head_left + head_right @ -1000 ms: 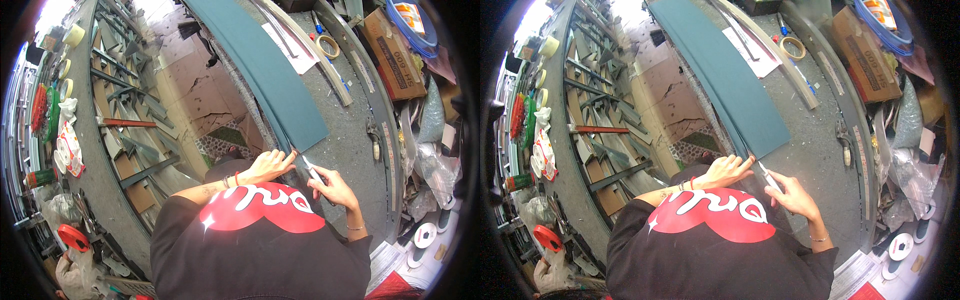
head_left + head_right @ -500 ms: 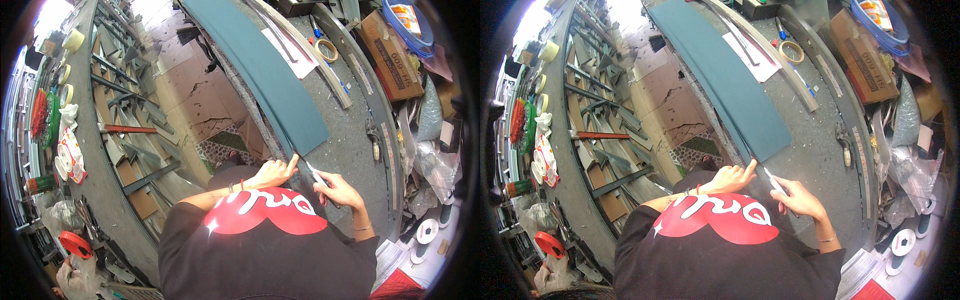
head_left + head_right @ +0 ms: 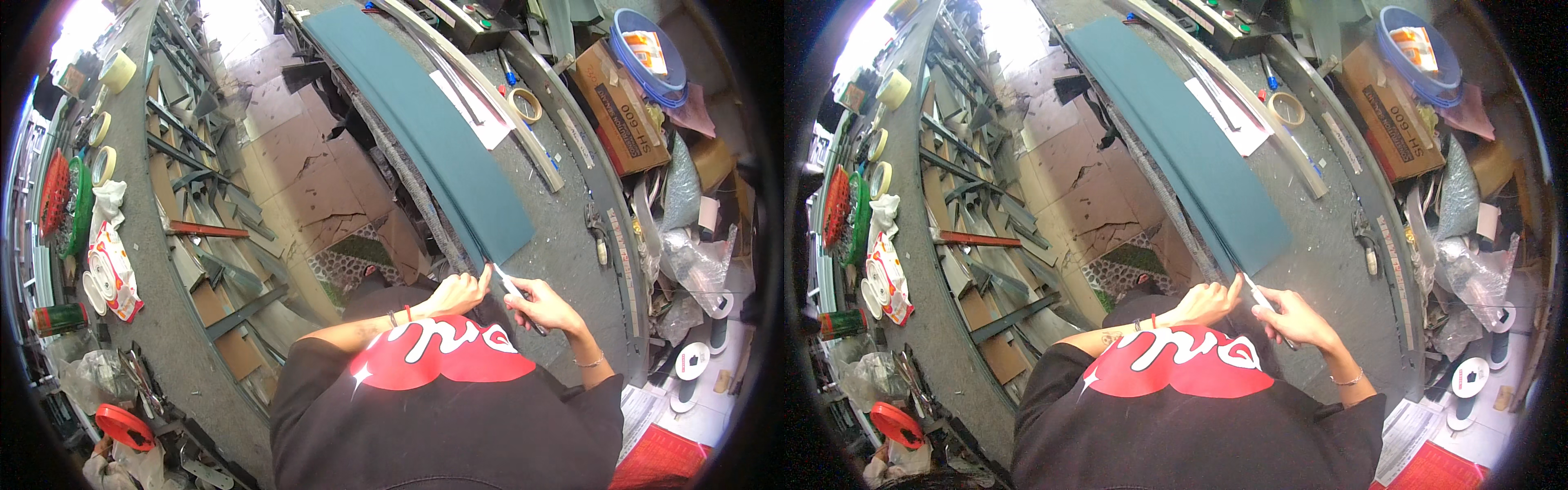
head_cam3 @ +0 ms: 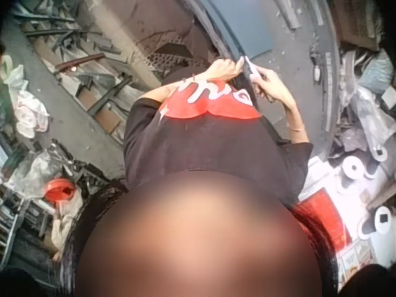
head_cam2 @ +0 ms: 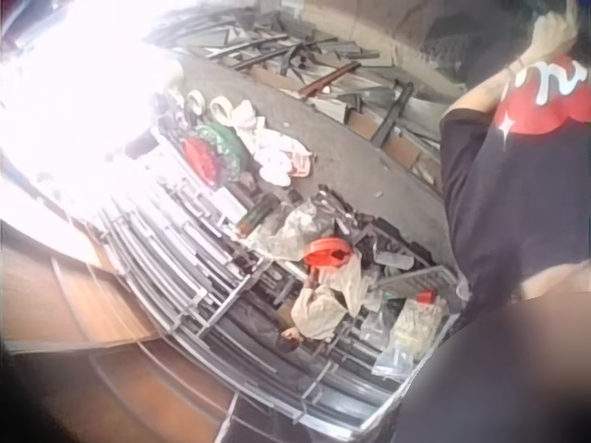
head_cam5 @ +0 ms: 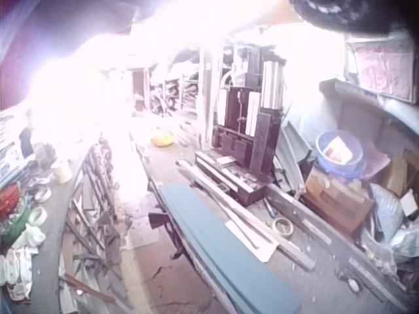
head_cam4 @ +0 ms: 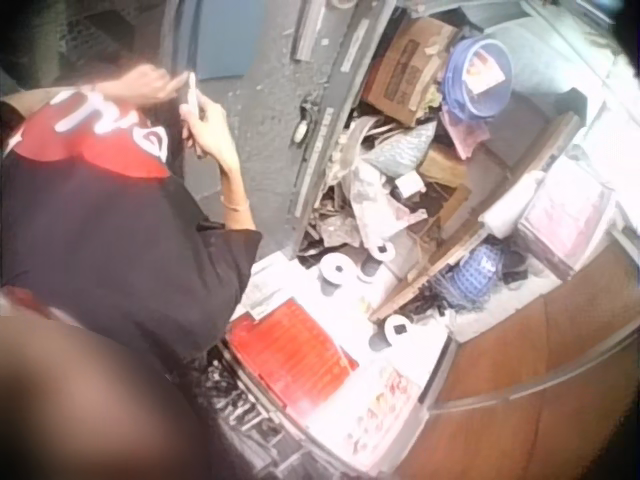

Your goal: The person uses a utility knife to score and cut a long teal plastic strip, then retrieves a brown plastic strip from a rack and cuts it in the same way. The person handles the strips and the knife throughout, placing cut pieces aside on the workbench.

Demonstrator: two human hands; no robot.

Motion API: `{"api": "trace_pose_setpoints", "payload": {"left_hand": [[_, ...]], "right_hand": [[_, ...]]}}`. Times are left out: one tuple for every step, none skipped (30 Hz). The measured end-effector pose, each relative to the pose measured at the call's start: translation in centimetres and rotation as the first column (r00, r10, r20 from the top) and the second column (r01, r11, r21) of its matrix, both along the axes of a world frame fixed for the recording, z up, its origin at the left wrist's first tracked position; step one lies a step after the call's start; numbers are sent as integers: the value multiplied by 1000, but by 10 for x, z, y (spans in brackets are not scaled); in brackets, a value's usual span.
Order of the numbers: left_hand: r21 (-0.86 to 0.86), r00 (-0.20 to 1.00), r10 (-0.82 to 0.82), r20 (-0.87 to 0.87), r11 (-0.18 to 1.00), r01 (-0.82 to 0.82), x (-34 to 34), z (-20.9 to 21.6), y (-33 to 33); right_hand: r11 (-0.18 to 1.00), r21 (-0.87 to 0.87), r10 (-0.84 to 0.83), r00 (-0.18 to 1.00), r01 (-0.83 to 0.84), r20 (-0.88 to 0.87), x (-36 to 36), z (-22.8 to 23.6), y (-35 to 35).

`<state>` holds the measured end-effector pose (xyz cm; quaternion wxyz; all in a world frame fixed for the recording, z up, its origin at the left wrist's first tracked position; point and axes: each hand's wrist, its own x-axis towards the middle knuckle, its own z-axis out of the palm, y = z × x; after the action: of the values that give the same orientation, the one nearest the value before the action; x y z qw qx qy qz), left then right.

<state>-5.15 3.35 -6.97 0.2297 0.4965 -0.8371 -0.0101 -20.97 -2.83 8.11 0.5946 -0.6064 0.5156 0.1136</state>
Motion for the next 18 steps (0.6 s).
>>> {"api": "trace_pose_setpoints", "payload": {"left_hand": [[-1,999,-25,-29,1000,25,2,0,-1],[23,997,-51,-54,998,53,5,1,-2],[46,994,-76,-78,996,80,8,2,-3],[87,993,-100,-60,991,105,11,4,-3],[125,992,-121,-44,984,126,14,5,-4],[167,989,-143,-29,975,146,16,7,-5],[177,986,-161,-43,970,166,19,9,-5],[181,984,-172,-50,967,178,22,11,-7],[188,981,-183,-57,963,191,24,13,-7],[197,978,-196,-65,959,205,27,15,-7],[210,974,-212,-77,952,224,30,16,-8],[222,969,-229,-87,944,244,34,16,-10],[235,964,-247,-99,936,264,37,16,-11],[245,958,-264,-112,927,284,39,15,-13],[255,952,-280,-127,918,304,41,14,-14],[263,945,-295,-142,909,323,42,12,-15],[254,944,-291,-158,911,323,44,10,-16],[235,943,-284,-174,918,320,45,8,-17]], "right_hand": [[1000,-8,-11,1000,11,4,3,0,0],[1000,-11,-28,999,28,20,7,0,0],[1000,-8,-23,1000,23,-1,10,0,-1],[1000,-2,-22,1000,22,-12,13,0,-1],[1000,-3,-24,1000,24,-5,14,1,-2],[1000,0,-29,999,29,-16,16,2,-2],[999,0,-40,999,40,-11,16,3,0],[999,3,-53,999,53,-6,15,5,2],[997,25,-79,997,79,-24,16,5,4],[996,28,-83,997,83,-3,16,5,5],[995,38,-92,996,91,2,17,5,5],[994,47,-101,995,101,9,18,5,5],[995,29,-97,995,97,8,20,4,4],[996,9,-92,996,92,6,22,2,1],[996,-11,-93,996,93,14,25,0,-2],[997,-12,-71,997,71,9,27,-2,-6],[998,-17,-53,998,53,18,31,-4,-11],[999,-17,-41,999,42,33,35,-6,-15]]}}
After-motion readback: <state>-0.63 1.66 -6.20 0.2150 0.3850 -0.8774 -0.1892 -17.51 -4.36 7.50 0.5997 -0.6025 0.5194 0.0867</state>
